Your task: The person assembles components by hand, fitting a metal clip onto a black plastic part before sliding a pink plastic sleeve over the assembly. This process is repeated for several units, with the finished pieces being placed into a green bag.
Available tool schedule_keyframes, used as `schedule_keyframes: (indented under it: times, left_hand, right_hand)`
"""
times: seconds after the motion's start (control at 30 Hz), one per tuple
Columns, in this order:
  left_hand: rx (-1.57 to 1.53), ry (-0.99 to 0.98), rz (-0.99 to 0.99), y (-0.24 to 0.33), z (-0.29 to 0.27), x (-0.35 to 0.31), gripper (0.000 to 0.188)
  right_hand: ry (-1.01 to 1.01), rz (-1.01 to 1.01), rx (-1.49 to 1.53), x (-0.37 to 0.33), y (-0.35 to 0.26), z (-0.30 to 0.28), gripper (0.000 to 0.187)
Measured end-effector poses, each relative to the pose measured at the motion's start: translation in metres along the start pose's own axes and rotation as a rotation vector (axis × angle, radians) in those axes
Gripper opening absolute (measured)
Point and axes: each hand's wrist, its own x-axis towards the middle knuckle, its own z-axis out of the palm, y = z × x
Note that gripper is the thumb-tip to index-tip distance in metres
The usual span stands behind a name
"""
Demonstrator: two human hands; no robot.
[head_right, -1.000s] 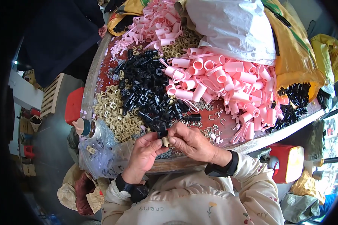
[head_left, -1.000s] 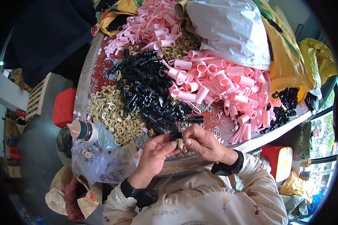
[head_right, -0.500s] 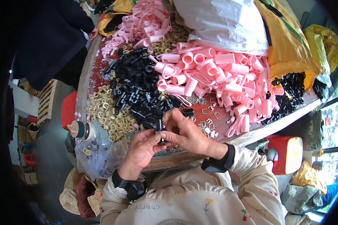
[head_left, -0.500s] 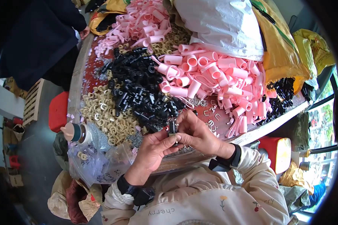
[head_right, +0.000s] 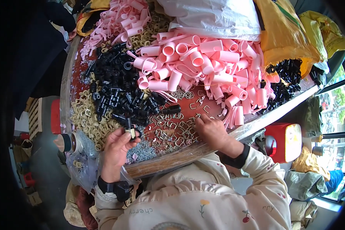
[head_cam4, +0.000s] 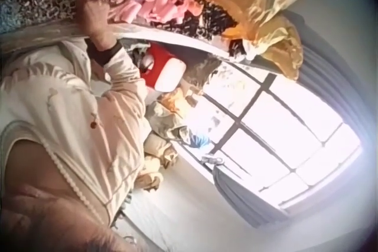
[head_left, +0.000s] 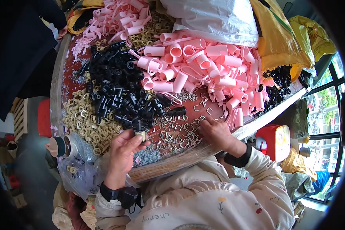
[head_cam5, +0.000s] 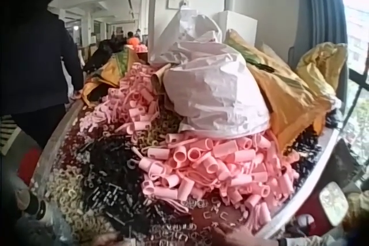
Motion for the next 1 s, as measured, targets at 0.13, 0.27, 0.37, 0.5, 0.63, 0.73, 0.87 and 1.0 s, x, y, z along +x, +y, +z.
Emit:
schedule_keyframes:
  times: [0.13,0.27,0.37,0.5,0.63,0.73,0.87,1.0]
  left_hand:
    - [-0.012,-0.054,-0.021,-0.008,0.013,-0.006,0.019]
    - [-0.043,-0.041,-0.033,-0.011,0.015,-0.017,0.020]
    - [-0.051,-0.057,-0.024,-0.013,0.013,-0.021,0.020]
    - [-0.062,-0.057,-0.037,-0.017,0.016,-0.023,0.021]
    - [-0.064,-0.053,-0.048,-0.018,0.017,-0.024,0.021]
    - [-0.068,-0.060,-0.068,-0.020,0.019,-0.017,0.021]
    - [-0.084,-0.067,-0.106,-0.021,0.026,-0.003,0.021]
    - [-0.085,-0.117,-0.157,-0.023,0.042,0.013,0.021]
  right_hand:
    - [0.045,0.059,0.080,0.006,-0.002,0.006,0.016]
    - [0.155,0.059,-0.106,0.000,-0.010,0.007,0.017]
    - [0.134,0.082,-0.090,-0.005,-0.005,0.011,0.018]
    - [0.156,0.069,-0.013,-0.008,0.002,0.017,0.021]
    - [0.232,0.149,-0.112,-0.008,0.029,0.002,0.023]
    - [0.291,0.181,-0.254,-0.018,0.052,-0.004,0.024]
    - [0.343,0.131,-0.349,-0.023,0.066,-0.003,0.024]
    - [0.287,0.174,-0.208,-0.022,0.067,-0.006,0.022]
